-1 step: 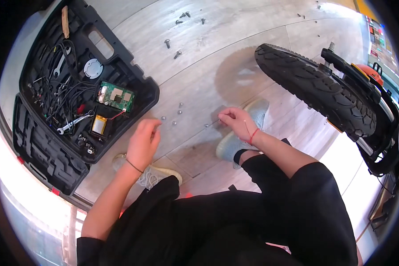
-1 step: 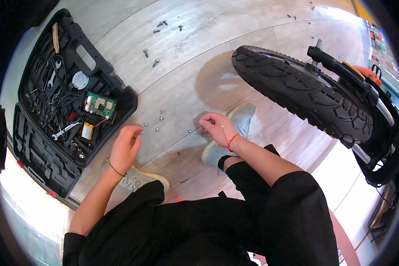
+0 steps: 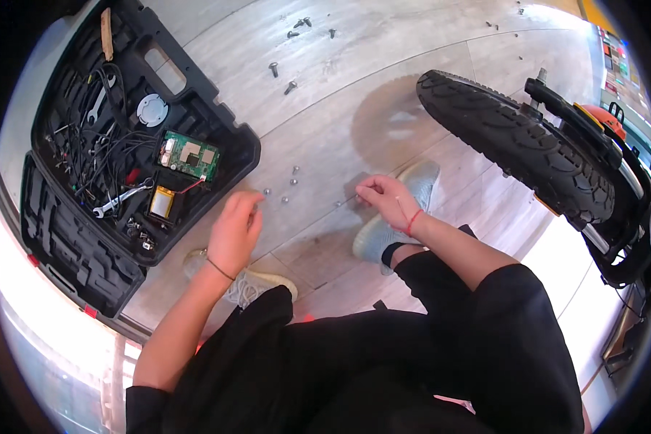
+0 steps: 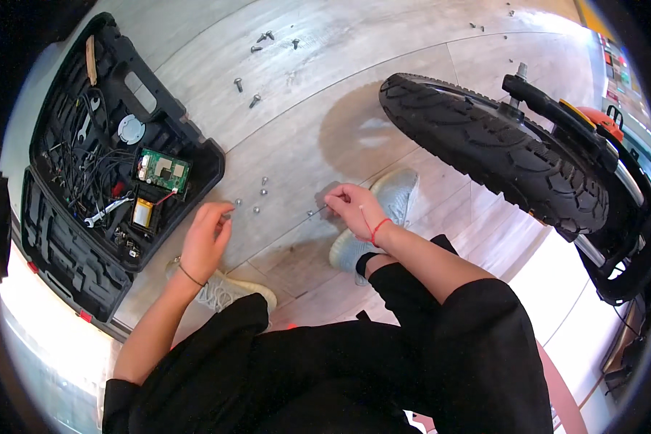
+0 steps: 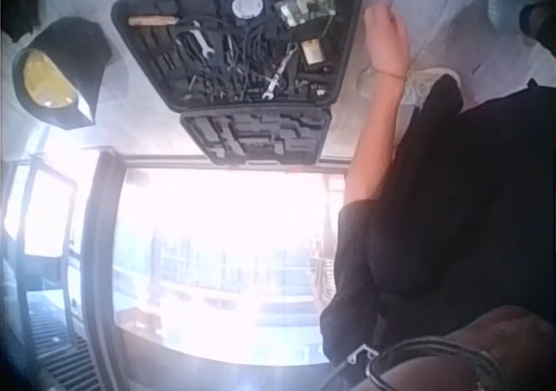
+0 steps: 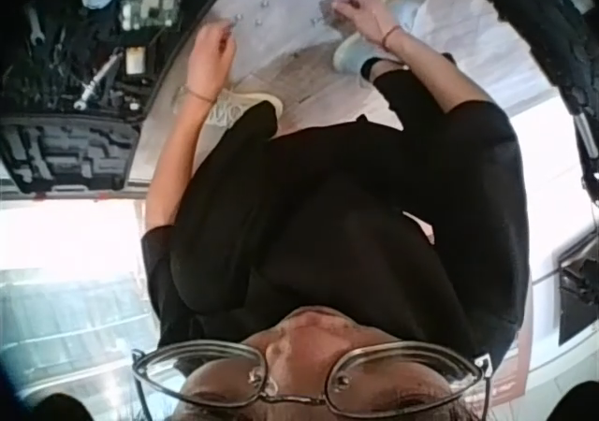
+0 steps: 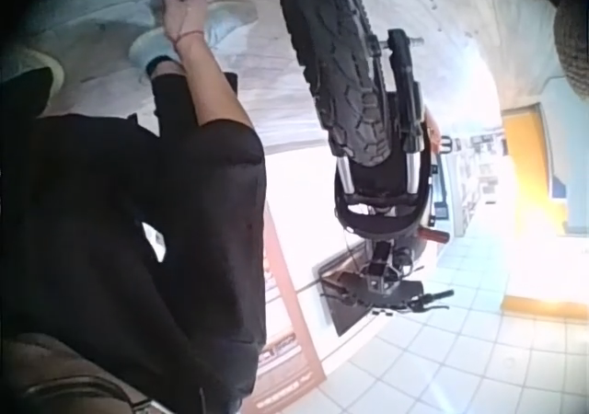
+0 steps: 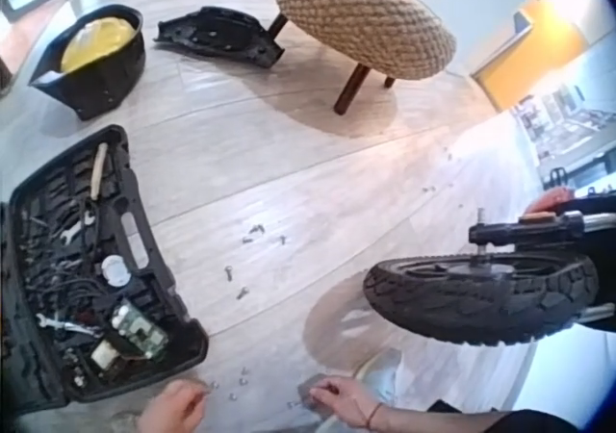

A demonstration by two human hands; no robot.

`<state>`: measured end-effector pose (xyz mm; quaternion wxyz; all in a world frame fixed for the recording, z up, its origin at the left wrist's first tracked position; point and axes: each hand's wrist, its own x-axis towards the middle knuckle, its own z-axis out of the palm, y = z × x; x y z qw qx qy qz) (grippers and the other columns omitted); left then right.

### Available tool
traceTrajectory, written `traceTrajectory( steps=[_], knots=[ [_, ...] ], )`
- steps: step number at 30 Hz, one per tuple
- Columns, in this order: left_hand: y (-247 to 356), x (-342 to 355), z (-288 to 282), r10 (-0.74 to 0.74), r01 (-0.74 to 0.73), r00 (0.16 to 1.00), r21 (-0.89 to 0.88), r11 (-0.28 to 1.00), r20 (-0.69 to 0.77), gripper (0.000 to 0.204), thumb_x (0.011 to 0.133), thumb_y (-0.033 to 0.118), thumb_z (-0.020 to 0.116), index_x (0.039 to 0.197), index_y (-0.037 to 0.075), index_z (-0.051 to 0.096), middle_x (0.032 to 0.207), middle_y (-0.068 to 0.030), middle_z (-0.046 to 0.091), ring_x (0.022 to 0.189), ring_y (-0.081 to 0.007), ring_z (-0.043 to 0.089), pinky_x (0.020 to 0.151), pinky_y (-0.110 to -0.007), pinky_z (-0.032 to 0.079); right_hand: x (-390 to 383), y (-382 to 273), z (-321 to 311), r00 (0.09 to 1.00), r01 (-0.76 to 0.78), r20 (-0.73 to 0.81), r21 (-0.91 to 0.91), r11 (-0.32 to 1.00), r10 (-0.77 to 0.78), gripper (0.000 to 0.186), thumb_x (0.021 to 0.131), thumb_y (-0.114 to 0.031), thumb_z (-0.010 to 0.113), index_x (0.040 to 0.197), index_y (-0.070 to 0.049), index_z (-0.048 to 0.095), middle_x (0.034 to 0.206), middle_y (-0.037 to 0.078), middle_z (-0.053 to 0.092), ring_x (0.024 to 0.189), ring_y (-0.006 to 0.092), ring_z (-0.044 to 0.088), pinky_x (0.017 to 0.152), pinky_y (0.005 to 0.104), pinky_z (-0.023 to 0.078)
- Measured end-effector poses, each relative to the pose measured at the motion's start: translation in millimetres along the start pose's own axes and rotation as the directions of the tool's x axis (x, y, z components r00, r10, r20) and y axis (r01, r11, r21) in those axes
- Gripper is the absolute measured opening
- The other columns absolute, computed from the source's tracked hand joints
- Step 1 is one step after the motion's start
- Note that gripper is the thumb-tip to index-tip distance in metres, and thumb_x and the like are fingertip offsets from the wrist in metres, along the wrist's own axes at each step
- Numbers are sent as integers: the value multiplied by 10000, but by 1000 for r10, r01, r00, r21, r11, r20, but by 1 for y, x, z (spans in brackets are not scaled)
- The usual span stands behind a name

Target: Replacing or repairing parts on a small motorcycle or scooter.

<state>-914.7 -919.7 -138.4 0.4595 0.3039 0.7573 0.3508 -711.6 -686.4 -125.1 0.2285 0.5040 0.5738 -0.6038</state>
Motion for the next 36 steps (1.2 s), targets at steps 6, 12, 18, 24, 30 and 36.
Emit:
traceTrajectory(
  steps=[6,12,18,24,30,36],
  knots=[
    [-4,18,21,265,-254,964,262,931,-7,245,807,64,619,1046,91,570,1032,-91,543,948,-277,584,746,-374,506,6,-2,19,991,-129,34,57,990,127,258,905,-240,600,938,15,626,798,43,642,739,104,579,693,245,480],
    [-20,23,23,303,-293,952,358,887,28,130,813,58,585,935,67,540,986,-97,541,905,-291,589,722,-385,508,11,-4,43,986,-163,59,234,959,153,237,903,-191,574,1009,19,608,885,74,665,762,115,597,689,242,480],
    [-26,18,17,-197,199,979,-358,912,44,173,874,41,591,1043,6,592,933,-62,595,811,-173,637,713,-295,526,18,0,48,996,-66,76,213,975,51,228,913,-154,552,1060,17,587,938,84,660,805,125,603,741,255,487],
    [-24,11,16,-299,289,947,-731,618,122,231,885,43,593,1098,-46,593,990,-77,608,875,-152,636,802,-286,533,20,1,45,999,45,8,-12,999,-45,265,916,-180,574,1089,20,550,930,96,651,832,147,609,767,283,495],
    [-41,1,12,-280,243,959,-621,745,39,215,854,-5,601,1067,-31,607,997,-85,607,883,-163,640,790,-283,529,-3,-6,44,986,91,-84,-445,891,-143,298,867,-242,627,1075,-51,532,893,136,671,821,287,652,710,366,508],
    [-21,4,26,-118,95,990,-262,960,-72,156,820,6,631,968,7,580,987,-108,548,834,-200,637,723,-293,531,-3,7,44,976,142,-19,-702,698,-218,204,875,-240,617,990,-95,532,820,119,660,798,318,643,676,418,498]
  ],
)
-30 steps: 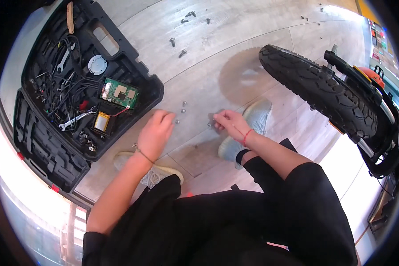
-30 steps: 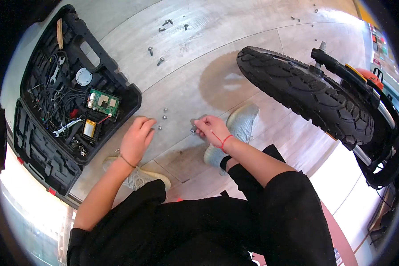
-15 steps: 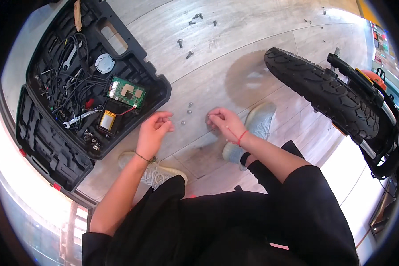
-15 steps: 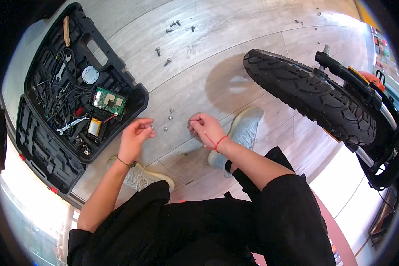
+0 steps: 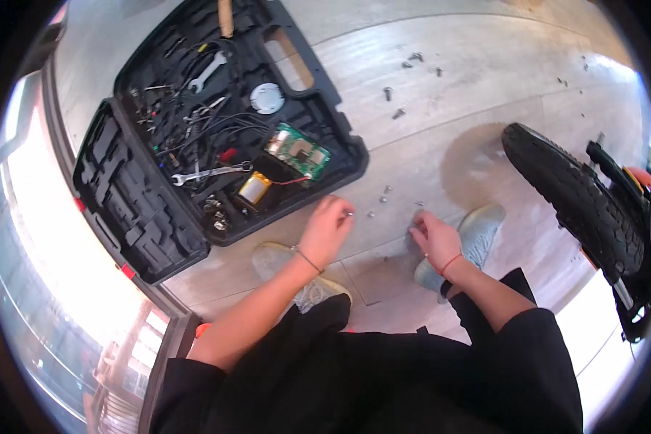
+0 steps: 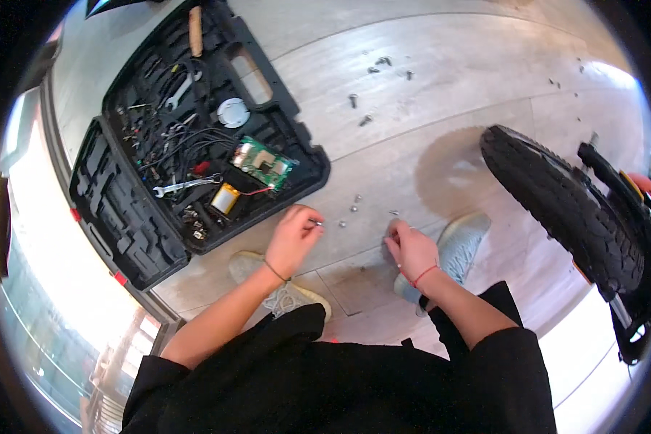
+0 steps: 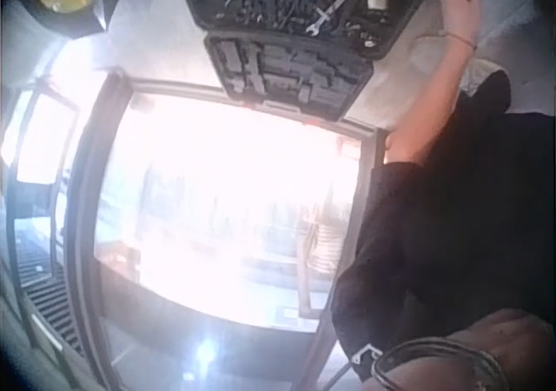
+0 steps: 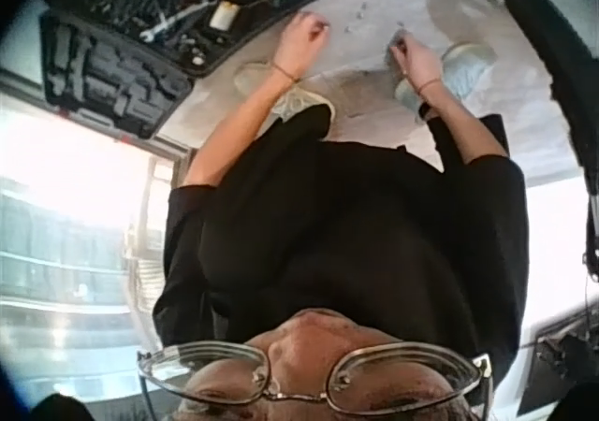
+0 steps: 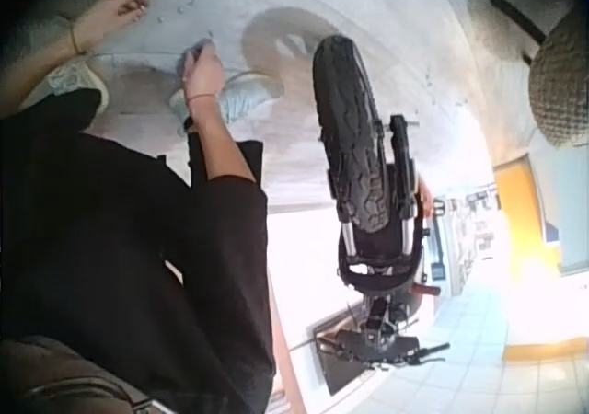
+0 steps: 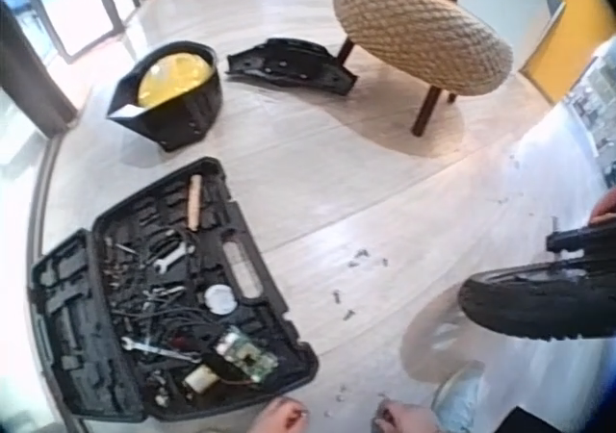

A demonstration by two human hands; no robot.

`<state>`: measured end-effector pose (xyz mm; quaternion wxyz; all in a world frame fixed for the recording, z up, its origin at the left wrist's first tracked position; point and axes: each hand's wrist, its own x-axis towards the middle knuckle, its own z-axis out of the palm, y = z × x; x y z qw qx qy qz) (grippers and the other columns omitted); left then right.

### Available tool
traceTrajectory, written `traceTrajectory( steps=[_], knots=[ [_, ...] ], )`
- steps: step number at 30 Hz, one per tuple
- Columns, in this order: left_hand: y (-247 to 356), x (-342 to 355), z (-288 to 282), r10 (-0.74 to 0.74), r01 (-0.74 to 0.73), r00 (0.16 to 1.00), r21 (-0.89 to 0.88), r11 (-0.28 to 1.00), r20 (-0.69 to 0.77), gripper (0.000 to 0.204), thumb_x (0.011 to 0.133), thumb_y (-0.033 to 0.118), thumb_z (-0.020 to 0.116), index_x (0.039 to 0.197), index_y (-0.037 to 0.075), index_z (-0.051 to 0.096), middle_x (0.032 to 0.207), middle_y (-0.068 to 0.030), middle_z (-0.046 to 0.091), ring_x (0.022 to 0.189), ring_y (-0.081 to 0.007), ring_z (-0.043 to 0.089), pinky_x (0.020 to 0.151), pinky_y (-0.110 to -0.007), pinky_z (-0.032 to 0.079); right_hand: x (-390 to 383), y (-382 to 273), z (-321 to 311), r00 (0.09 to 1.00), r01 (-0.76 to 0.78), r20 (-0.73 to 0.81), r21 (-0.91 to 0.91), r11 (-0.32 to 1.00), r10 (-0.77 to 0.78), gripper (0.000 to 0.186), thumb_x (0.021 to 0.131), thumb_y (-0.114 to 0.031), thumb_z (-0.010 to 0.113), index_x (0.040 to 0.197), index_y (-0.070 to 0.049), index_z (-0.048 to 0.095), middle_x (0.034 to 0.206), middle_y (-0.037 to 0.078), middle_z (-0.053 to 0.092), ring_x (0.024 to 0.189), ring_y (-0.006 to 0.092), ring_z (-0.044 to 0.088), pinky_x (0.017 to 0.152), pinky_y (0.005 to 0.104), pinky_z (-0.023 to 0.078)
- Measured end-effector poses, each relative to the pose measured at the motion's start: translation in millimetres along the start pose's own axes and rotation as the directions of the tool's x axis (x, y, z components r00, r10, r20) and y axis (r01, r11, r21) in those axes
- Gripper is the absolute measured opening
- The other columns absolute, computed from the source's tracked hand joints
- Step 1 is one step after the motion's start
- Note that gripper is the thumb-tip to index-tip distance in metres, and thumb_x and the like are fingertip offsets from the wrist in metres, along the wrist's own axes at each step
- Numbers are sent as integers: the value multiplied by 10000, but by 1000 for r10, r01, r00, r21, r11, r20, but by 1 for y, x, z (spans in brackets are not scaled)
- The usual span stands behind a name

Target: Replacing or repairing parts on a small motorcycle or scooter.

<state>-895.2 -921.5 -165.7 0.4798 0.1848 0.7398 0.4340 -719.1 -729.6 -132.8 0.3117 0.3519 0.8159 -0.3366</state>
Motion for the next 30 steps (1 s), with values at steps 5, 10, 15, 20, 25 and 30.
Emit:
traceTrajectory(
  steps=[5,10,15,20,25,30],
  knots=[
    [5,0,-2,56,-56,998,30,998,3,148,841,22,608,981,16,561,982,-111,545,835,-216,630,731,-304,528,4,-11,8,989,125,-93,161,979,-111,161,868,-179,627,963,-54,588,793,129,648,755,285,645,689,376,510],
    [8,-2,-1,179,-181,983,369,912,41,177,851,77,575,1027,86,573,1001,-105,554,837,-280,623,712,-369,532,10,-34,6,1000,-3,-11,407,913,8,184,879,-174,630,973,-16,645,863,140,678,767,222,660,723,316,516],
    [1,3,9,300,-373,928,548,749,222,236,812,102,558,1045,135,567,939,-73,536,864,-261,611,666,-393,523,19,-43,11,996,-83,-2,456,886,94,224,869,-195,649,968,6,639,862,134,687,762,205,660,730,313,518],
    [3,15,11,487,-572,809,634,520,330,207,751,103,565,957,106,544,902,-64,506,861,-252,586,681,-351,508,22,-46,12,996,-51,-37,498,866,80,224,859,-169,658,995,5,621,873,130,685,790,216,662,739,316,524],
    [12,5,4,448,-481,867,600,639,219,290,768,136,597,1052,101,546,1009,-80,519,912,-260,583,739,-349,509,21,-65,-3,991,68,-135,522,850,4,259,866,-167,645,1058,-2,587,874,121,666,783,219,648,728,327,522],
    [6,-40,-30,20,-20,999,-12,1000,-36,324,879,225,624,1153,67,551,1043,-101,575,896,-218,621,737,-314,522,48,-108,-43,952,238,-297,552,799,-78,284,849,-165,657,1084,-20,591,983,135,633,845,229,628,729,330,518]
  ],
)
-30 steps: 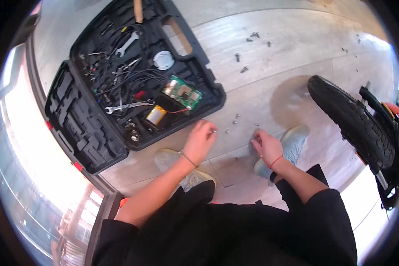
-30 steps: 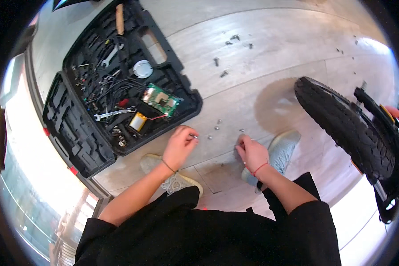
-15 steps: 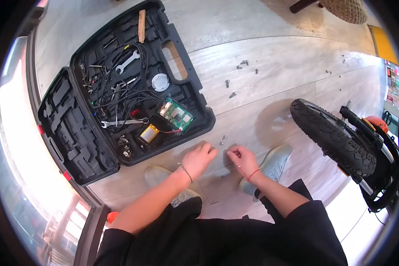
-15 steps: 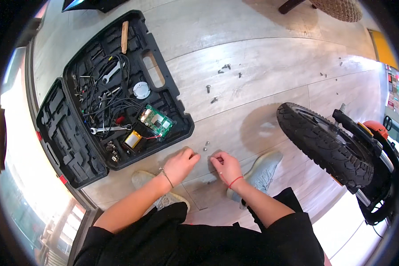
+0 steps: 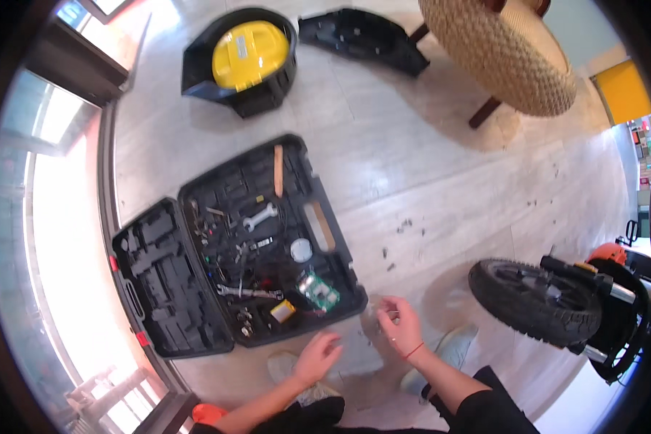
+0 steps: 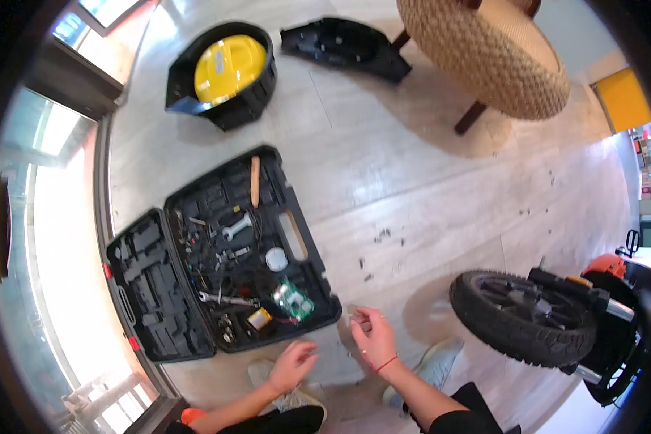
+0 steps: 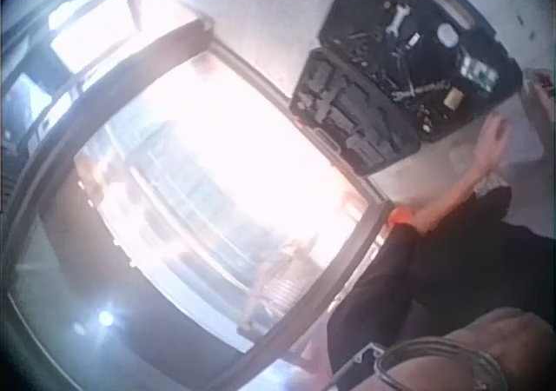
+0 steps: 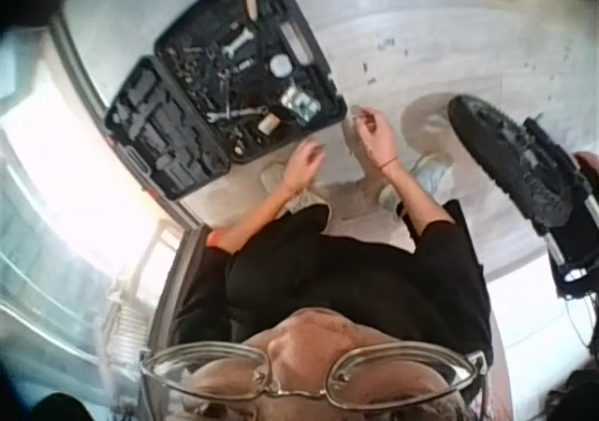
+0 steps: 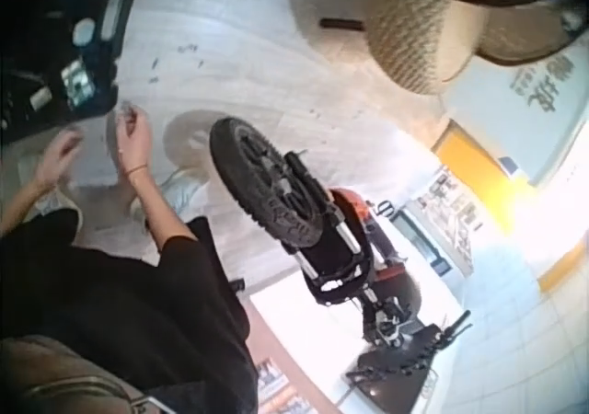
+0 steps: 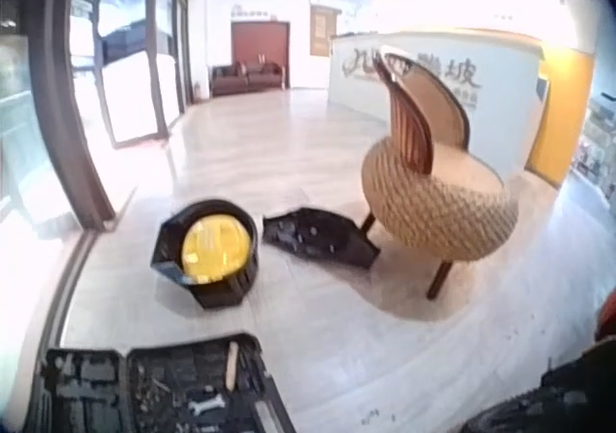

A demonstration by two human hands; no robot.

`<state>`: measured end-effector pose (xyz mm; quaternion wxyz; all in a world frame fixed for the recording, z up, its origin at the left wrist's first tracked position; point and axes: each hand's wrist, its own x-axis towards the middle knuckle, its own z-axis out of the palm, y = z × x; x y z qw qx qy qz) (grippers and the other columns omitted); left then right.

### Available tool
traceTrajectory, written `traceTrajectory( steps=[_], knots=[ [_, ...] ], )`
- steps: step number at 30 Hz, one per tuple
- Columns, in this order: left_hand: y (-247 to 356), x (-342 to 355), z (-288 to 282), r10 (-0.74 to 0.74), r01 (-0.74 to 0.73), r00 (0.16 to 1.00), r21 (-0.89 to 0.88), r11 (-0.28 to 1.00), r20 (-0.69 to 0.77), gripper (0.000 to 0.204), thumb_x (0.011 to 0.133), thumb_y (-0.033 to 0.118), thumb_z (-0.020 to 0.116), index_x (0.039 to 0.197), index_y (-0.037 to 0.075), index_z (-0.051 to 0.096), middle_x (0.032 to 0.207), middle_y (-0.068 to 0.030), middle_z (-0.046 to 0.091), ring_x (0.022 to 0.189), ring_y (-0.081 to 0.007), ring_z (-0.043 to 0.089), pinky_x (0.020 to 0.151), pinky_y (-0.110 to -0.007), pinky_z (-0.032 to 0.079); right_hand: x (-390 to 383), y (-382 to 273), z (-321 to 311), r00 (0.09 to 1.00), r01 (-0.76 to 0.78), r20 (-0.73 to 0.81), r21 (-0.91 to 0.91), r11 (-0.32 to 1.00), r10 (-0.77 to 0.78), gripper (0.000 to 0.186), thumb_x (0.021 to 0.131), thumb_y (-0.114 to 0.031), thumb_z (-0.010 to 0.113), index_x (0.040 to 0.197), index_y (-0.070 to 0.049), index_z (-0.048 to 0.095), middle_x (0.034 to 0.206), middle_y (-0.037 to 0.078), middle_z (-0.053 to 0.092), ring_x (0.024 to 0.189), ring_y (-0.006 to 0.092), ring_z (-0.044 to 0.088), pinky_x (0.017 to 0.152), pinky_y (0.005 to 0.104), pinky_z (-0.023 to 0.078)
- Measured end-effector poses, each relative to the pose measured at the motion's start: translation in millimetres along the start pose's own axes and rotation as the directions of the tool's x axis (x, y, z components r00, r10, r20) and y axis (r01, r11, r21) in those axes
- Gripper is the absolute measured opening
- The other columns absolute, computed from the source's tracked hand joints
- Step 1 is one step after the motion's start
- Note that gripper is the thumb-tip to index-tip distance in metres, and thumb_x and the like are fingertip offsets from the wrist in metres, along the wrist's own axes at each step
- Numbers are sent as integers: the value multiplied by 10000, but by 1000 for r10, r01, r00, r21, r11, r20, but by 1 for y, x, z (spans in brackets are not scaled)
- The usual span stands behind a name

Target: Replacing or repairing parts on a small motorcycle or scooter.

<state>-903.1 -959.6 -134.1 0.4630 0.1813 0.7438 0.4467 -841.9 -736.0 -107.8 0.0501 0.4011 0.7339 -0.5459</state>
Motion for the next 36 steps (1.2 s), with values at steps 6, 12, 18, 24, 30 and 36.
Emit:
traceTrajectory(
  steps=[6,12,18,24,30,36],
  knots=[
    [-152,-130,-63,-626,-161,705,-935,315,-332,314,910,285,587,1112,53,528,1062,-122,591,972,-245,576,854,-409,496,80,-51,44,985,160,53,55,986,-163,488,813,-229,680,1205,16,524,1143,189,573,968,301,603,829,375,492],
    [-190,-135,-156,-754,-496,578,-868,-22,-312,435,883,343,571,1178,33,498,1225,-147,501,1114,-274,494,959,-461,413,125,-52,58,981,171,143,-326,930,-130,498,696,-141,666,1132,31,496,1044,281,588,998,434,571,873,457,470],
    [-216,-131,-168,-718,-461,612,-887,16,-331,445,795,346,681,1089,39,549,1093,-94,595,1033,-246,562,902,-434,478,123,-53,62,980,140,171,-268,953,-96,587,705,-118,660,1234,7,440,1055,286,593,1021,433,564,882,445,463],
    [-179,-139,-178,-603,-363,683,-908,207,-411,516,797,234,616,1237,11,467,1271,-177,512,1167,-330,497,992,-462,409,107,-60,60,963,243,114,11,970,-242,548,658,-101,649,1180,-10,509,1071,257,599,1022,432,556,897,432,457],
    [-83,-129,-193,-434,-436,786,-893,116,-440,518,743,145,566,1242,22,503,1254,-132,557,1166,-313,508,1047,-466,365,82,-68,29,984,-25,173,313,949,-31,507,701,-46,613,1194,29,519,1013,113,607,948,202,563,857,330,456],
    [-57,-116,-206,-492,-530,633,-798,288,-598,435,749,-17,552,1180,37,527,1096,-92,593,1005,-225,579,835,-361,494,65,-69,27,1000,-16,16,273,962,13,406,708,24,521,1112,-13,544,952,37,580,853,154,552,766,259,452]
  ],
)
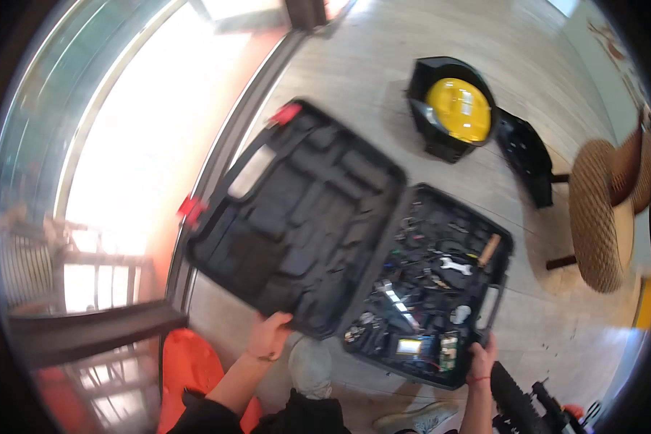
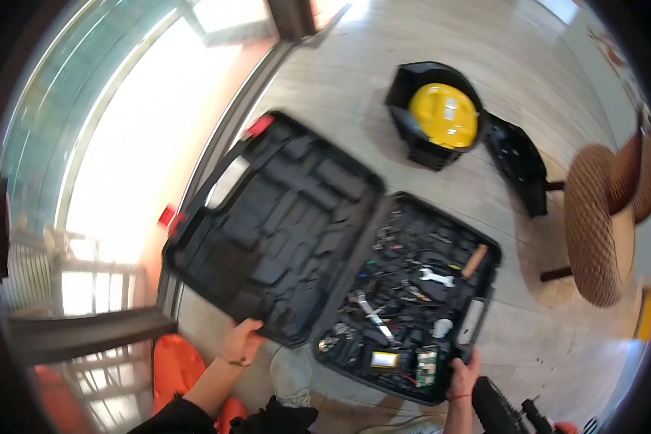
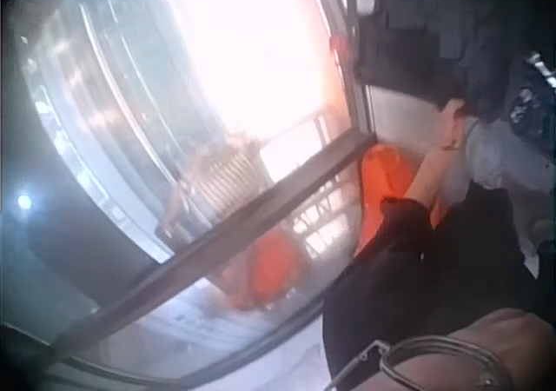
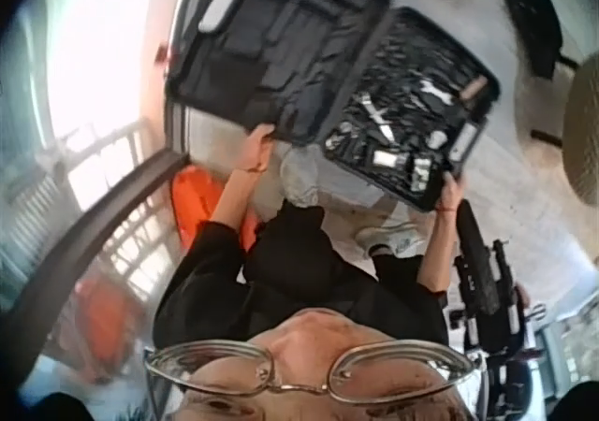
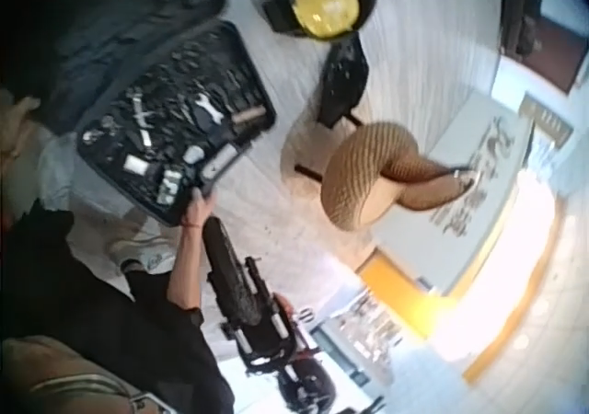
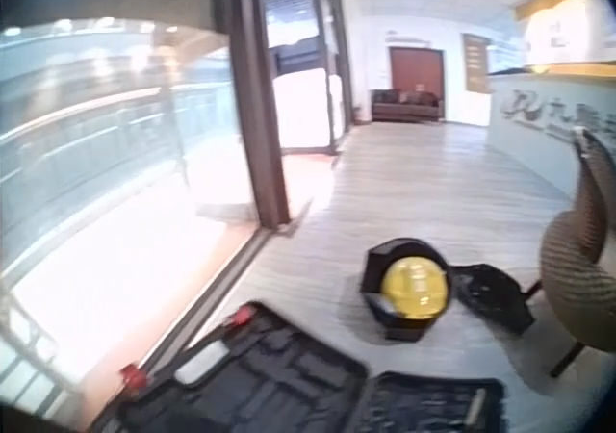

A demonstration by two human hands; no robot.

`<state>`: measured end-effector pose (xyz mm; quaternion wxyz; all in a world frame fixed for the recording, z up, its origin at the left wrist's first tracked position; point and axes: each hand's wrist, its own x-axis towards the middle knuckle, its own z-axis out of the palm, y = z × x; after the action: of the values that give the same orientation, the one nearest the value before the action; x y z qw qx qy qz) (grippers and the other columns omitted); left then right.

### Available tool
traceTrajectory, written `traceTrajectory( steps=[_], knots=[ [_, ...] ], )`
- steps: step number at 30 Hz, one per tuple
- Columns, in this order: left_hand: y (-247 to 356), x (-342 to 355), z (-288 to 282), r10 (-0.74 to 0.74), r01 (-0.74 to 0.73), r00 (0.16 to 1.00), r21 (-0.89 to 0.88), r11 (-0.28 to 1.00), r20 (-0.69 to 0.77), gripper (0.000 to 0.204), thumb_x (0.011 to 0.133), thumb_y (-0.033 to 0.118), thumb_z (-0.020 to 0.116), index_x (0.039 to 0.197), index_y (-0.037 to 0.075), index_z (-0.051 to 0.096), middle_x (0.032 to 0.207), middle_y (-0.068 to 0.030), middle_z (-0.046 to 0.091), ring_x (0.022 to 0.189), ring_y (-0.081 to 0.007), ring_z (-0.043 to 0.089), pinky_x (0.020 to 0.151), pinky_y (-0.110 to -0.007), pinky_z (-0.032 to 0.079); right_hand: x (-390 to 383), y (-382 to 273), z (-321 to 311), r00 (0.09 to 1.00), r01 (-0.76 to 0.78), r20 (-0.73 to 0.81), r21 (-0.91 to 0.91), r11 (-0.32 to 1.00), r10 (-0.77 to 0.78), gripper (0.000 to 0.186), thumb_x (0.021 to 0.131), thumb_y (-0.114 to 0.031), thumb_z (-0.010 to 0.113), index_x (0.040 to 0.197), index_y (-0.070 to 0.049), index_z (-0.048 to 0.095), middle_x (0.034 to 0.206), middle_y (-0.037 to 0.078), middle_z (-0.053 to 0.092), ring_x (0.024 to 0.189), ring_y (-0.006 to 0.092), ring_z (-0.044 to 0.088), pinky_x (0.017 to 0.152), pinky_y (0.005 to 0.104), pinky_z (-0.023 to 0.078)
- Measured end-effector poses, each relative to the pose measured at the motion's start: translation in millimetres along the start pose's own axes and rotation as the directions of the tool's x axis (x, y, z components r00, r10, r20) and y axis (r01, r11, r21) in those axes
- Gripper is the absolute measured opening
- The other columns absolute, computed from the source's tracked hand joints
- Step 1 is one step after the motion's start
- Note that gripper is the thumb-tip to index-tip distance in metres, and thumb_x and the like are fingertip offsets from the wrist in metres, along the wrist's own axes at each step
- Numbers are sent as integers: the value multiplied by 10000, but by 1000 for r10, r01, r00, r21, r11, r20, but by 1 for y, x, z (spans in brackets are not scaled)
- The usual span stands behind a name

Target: Replacing or repairing parts on a small motorcycle or scooter.

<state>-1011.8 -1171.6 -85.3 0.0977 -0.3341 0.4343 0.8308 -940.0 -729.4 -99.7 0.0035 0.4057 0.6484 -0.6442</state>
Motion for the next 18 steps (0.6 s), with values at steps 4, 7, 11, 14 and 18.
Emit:
traceTrajectory(
  steps=[4,7,11,14,18],
  knots=[
    [7,14,-11,137,-174,983,351,920,126,430,749,-10,610,1166,14,504,1085,-60,576,921,-186,579,749,-316,490,-4,0,16,998,64,25,72,995,-66,446,667,16,447,1099,-11,550,950,58,601,876,197,588,788,293,482],
    [29,12,12,-37,40,998,-59,997,57,486,741,-10,633,1195,15,464,1113,-70,577,971,-183,585,743,-289,491,6,12,6,993,104,49,57,993,-107,513,647,-20,441,1146,8,555,995,87,615,900,243,616,825,348,508],
    [58,-4,56,201,-154,946,-192,969,254,614,755,30,643,1298,1,357,1111,-87,562,964,-155,563,761,-296,499,-30,-35,33,986,156,72,-45,987,-153,450,762,-59,484,1207,-6,520,1051,119,595,955,231,613,850,340,497],
    [62,-1,81,293,-262,914,-141,955,282,668,706,104,651,1273,-46,331,1108,-213,559,1028,-309,583,920,-369,445,-54,-54,149,968,214,-68,-290,933,-243,452,772,-71,500,1218,4,507,1069,130,591,973,237,611,862,344,493],
    [97,-35,133,260,-221,860,-139,965,439,688,726,143,658,1288,-39,305,1154,-289,483,1026,-471,542,863,-461,457,-114,-138,244,616,275,-259,-814,511,-744,471,799,-99,539,1248,29,473,1114,159,581,1017,252,607,893,355,484]
  ],
)
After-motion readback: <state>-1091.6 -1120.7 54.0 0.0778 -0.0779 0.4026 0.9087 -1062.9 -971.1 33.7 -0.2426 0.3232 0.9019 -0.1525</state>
